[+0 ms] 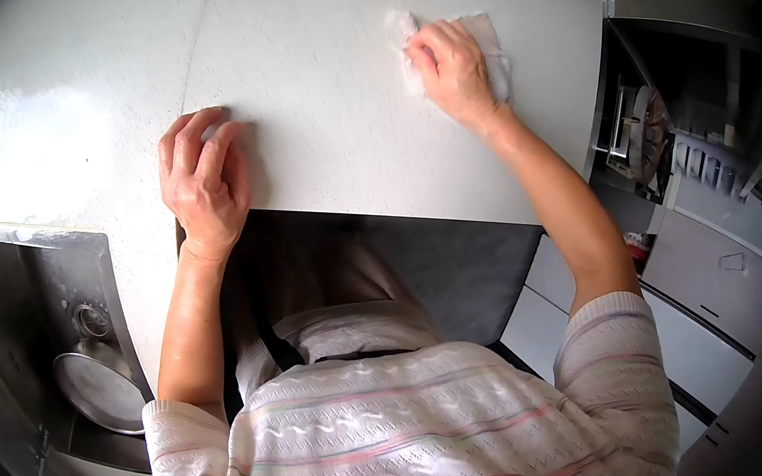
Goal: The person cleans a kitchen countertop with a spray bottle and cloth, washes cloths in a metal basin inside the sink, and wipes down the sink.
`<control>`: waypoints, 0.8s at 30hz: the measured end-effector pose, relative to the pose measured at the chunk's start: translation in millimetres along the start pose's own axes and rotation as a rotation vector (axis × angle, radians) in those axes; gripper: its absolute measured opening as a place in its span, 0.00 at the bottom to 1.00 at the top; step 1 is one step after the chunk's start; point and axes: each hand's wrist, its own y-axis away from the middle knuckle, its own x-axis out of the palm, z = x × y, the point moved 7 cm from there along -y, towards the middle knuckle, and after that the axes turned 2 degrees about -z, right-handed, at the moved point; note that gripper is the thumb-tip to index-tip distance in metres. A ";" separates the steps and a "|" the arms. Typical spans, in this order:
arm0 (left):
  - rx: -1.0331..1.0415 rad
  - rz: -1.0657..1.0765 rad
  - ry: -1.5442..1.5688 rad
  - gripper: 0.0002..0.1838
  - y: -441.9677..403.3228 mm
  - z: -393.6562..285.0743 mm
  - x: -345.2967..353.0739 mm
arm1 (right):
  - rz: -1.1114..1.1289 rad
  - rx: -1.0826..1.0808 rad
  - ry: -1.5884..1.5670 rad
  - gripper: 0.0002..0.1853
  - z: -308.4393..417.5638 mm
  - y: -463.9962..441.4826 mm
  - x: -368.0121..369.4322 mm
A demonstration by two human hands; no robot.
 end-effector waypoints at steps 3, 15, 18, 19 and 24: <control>0.004 -0.017 0.001 0.13 -2.7 -0.1 0.7 | -0.015 -0.078 0.066 0.07 -6.1 -4.0 -0.7; 0.000 -0.014 0.021 0.13 -1.2 2.4 -1.1 | -0.165 -0.018 0.019 0.05 -9.7 -27.3 6.5; 0.004 -0.029 0.018 0.14 0.9 3.0 -1.1 | -0.283 0.191 0.152 0.03 -70.8 -58.2 -6.9; -0.001 -0.040 0.025 0.14 1.1 4.0 -0.7 | -0.311 0.186 0.199 0.03 -64.5 -57.2 -5.4; -0.003 -0.044 0.031 0.14 0.9 3.0 -1.0 | -0.152 -0.077 0.061 0.04 53.1 9.5 19.2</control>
